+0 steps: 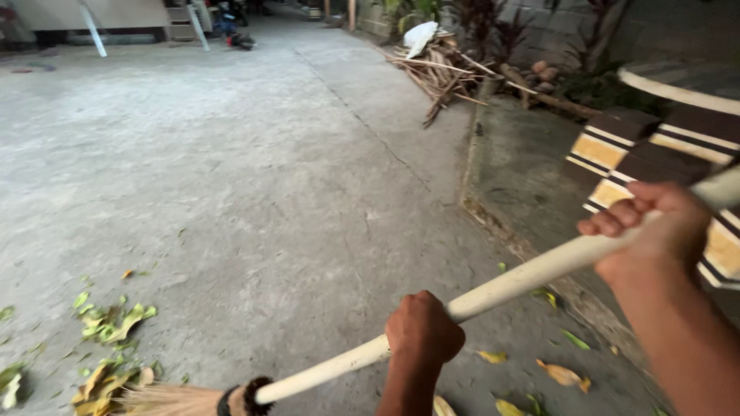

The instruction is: The person sweeps dry leaves across a concrete courtyard using a broom, moving them into a pile near a garden area and under a tree.

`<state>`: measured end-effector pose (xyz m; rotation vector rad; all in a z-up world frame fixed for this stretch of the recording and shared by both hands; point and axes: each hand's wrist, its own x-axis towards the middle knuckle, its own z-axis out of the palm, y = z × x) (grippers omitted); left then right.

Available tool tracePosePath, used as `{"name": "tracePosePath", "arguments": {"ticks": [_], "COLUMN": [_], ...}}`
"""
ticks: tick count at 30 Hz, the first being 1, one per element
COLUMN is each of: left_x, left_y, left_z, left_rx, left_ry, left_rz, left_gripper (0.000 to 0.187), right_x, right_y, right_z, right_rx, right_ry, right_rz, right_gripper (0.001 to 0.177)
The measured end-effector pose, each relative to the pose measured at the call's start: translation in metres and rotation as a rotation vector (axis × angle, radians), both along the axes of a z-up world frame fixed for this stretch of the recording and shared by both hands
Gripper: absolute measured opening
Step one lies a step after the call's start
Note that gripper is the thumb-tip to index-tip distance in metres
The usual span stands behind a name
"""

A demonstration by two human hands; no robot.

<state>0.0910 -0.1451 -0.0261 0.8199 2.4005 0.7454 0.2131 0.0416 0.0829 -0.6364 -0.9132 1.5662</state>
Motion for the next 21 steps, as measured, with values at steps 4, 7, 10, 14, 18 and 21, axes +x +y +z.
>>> {"name": "tracePosePath", "arguments": {"ticks": [4, 7, 10, 14, 18, 21], "left_x": [0.040, 0.076, 0.118, 0.167, 0.203, 0.217], "left_y": [0.005, 0.027, 0.053, 0.078, 0.074, 0.057], "left_z": [0.026, 0.039, 0.041, 0.032, 0.010, -0.005], "left_rx": [0.016, 0.137, 0.202, 0.306, 0.233, 0.128], "left_ry": [0.034, 0.088, 0.097, 0.005, -0.089, -0.087], "left_rz": [-0.112, -0.244, -0.379, -0.472, -0.517, -0.485], "left_gripper": [0.026, 0.025, 0.027, 0.029, 0.032, 0.040], "right_x": [0.085, 0.165, 0.243, 0.279, 0.266, 0.266], "right_y": [0.035, 0.068, 0.072, 0.020, -0.030, -0.048], "right_z": [-0.009, -0.016, -0.008, 0.019, 0.043, 0.034], "right_rx": [0.103, 0.373, 0.419, 0.519, 0.258, 0.120], "right_ry": [0.056, 0.051, 0.200, 0.007, -0.052, -0.028], "right_rz": [-0.079, -0.199, -0.162, -0.409, -0.420, -0.409], "right_gripper": [0.035, 0.039, 0.033, 0.024, 0.034, 0.029]}}
